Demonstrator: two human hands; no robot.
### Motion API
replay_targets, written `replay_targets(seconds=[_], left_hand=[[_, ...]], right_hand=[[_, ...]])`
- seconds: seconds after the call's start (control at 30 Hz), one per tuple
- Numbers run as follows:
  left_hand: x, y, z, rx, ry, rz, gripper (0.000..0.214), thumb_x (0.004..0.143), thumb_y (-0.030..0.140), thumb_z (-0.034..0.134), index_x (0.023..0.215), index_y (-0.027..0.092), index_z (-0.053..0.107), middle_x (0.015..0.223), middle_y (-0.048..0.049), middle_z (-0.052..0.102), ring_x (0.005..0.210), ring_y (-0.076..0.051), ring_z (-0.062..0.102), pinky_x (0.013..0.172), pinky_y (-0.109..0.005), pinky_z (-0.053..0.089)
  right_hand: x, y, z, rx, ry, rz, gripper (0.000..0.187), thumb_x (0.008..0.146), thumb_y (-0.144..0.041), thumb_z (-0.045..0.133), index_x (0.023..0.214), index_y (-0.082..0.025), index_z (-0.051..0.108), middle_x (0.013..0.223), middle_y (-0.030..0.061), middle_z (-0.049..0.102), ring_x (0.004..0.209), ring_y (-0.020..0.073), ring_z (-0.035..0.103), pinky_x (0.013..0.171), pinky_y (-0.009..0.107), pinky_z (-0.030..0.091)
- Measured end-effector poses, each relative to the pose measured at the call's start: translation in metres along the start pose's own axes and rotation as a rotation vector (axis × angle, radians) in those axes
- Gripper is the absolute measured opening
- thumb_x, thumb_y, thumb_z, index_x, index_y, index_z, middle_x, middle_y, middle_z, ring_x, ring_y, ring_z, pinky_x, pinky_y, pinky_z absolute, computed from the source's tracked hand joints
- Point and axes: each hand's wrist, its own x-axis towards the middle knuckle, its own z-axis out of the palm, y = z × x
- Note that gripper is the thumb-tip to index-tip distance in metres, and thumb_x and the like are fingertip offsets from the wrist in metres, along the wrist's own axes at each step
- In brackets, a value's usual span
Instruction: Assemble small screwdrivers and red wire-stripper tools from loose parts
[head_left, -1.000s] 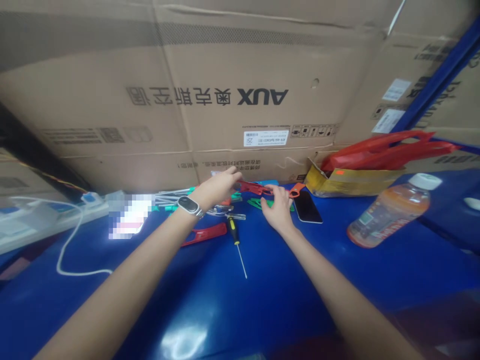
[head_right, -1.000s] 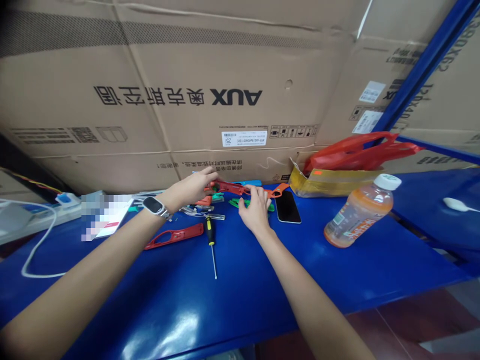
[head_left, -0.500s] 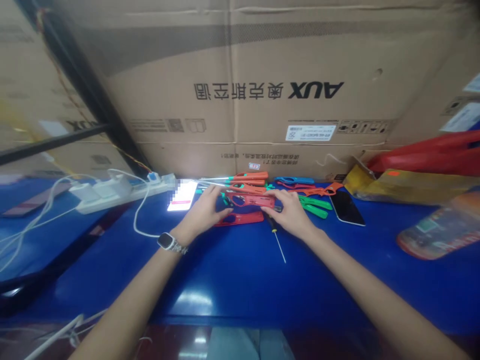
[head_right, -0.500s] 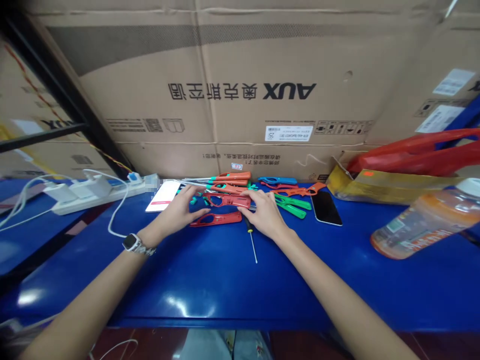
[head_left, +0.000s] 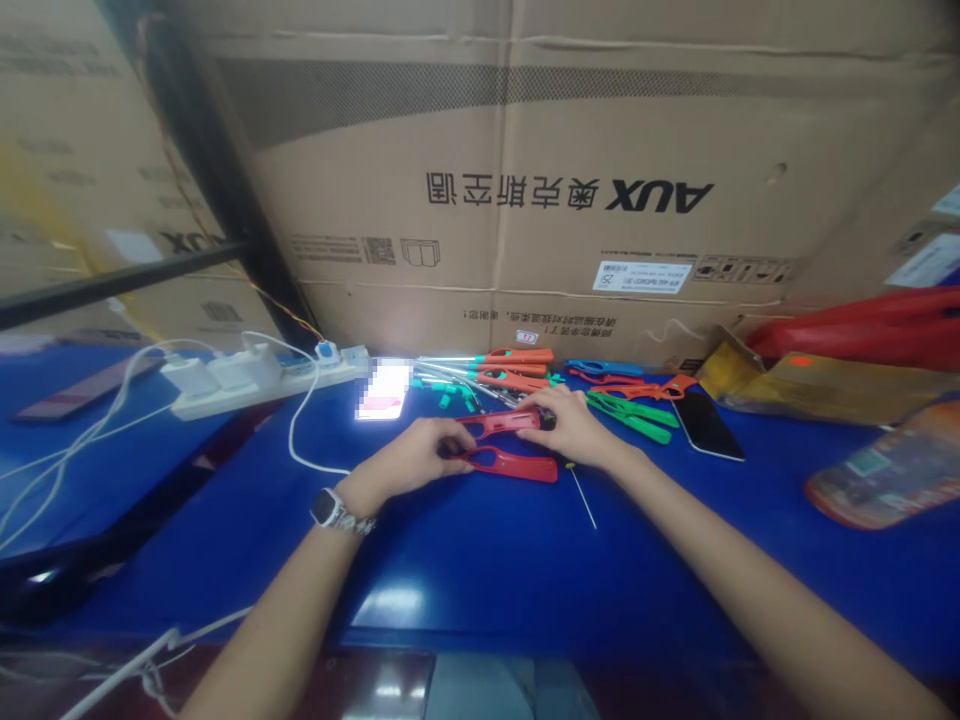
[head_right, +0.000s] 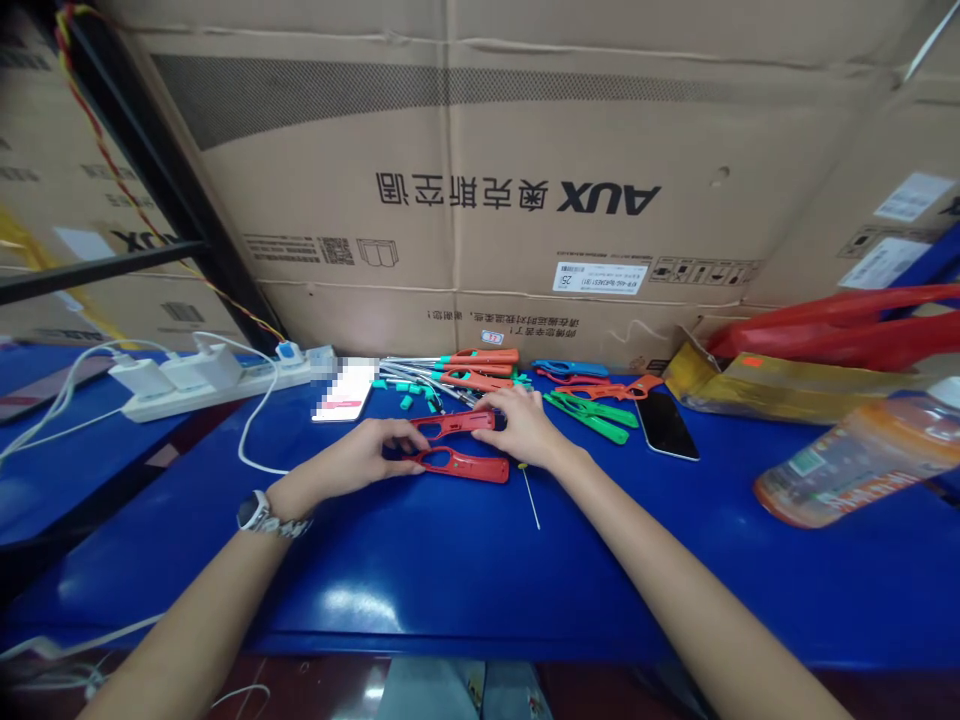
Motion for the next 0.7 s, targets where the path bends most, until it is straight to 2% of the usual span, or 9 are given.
replay_targets(seconds=[0.1,0.2,0.27,0.33,0.4,0.47,0.57,0.7], left_hand=[[-0.001,0.0,-0.001,0.033,0.14,0.015,0.019,0.084,0.037,0.068,0.089,0.019,0.069,0.083,-0.0021,0.07,0.073,-0.016,0.062,0.069,-0.03,0.05],[0.002,-0.002,-0.002,0.17,0.283,0.071,0.012,0.086,0.031,0.066,0.089,0.019,0.067,0.089,-0.0033,0.067,0.081,-0.018,0.06,0.074,-0.032,0.05],[0.008,-0.003,-0.005,0.254,0.277,0.093,0.009,0.086,0.026,0.065,0.092,0.02,0.067,0.093,-0.0042,0.066,0.087,-0.02,0.06,0.077,-0.034,0.05],[0.017,-0.003,-0.01,0.315,0.247,0.101,0.008,0.089,0.022,0.06,0.092,0.02,0.067,0.09,-0.0044,0.066,0.088,-0.021,0.06,0.079,-0.036,0.049],[0.029,-0.001,-0.014,0.366,0.266,0.116,0.01,0.09,0.018,0.056,0.09,0.019,0.066,0.089,-0.0047,0.066,0.087,-0.021,0.061,0.081,-0.036,0.049],[0.041,0.001,-0.017,0.415,0.271,0.102,0.011,0.09,0.016,0.055,0.087,0.018,0.065,0.089,-0.0056,0.066,0.085,-0.022,0.061,0.08,-0.036,0.048],[0.05,-0.002,-0.014,0.429,0.356,0.09,0.013,0.092,0.018,0.052,0.091,0.017,0.065,0.094,-0.007,0.067,0.088,-0.023,0.061,0.081,-0.037,0.048],[0.047,-0.013,-0.007,0.422,0.457,0.092,0.014,0.093,0.02,0.051,0.096,0.019,0.065,0.097,-0.007,0.065,0.093,-0.024,0.06,0.083,-0.038,0.048]], right_hand=[[0.001,-0.006,0.005,-0.046,-0.054,-0.029,0.027,0.075,-0.04,0.078,0.098,-0.029,0.072,0.106,0.0055,0.063,0.108,0.0294,0.051,0.093,0.048,0.034],[-0.001,-0.01,0.006,-0.062,-0.093,-0.028,0.028,0.073,-0.044,0.078,0.096,-0.029,0.073,0.102,0.0058,0.061,0.106,0.029,0.051,0.094,0.049,0.033],[0.003,-0.011,0.006,-0.053,-0.085,-0.02,0.026,0.077,-0.045,0.075,0.097,-0.028,0.072,0.102,0.0062,0.063,0.106,0.0289,0.052,0.095,0.05,0.032],[0.011,-0.011,0.006,-0.05,-0.027,-0.005,0.021,0.082,-0.041,0.07,0.098,-0.026,0.07,0.101,0.0061,0.065,0.105,0.0277,0.054,0.094,0.048,0.032],[0.025,-0.012,0.009,-0.084,0.05,0.02,0.016,0.087,-0.036,0.064,0.095,-0.024,0.069,0.1,0.0065,0.066,0.099,0.0259,0.057,0.09,0.045,0.035],[0.04,-0.013,0.014,-0.163,0.049,0.014,0.015,0.085,-0.034,0.066,0.093,-0.022,0.069,0.099,0.0079,0.066,0.097,0.0267,0.058,0.087,0.043,0.036],[0.057,-0.014,0.024,-0.279,0.044,-0.008,0.011,0.081,-0.029,0.07,0.087,-0.02,0.069,0.101,0.011,0.066,0.102,0.0296,0.056,0.088,0.043,0.035],[0.062,-0.012,0.03,-0.252,0.064,-0.018,0.006,0.085,-0.024,0.066,0.083,-0.019,0.069,0.099,0.0101,0.067,0.102,0.0288,0.056,0.088,0.043,0.035]])
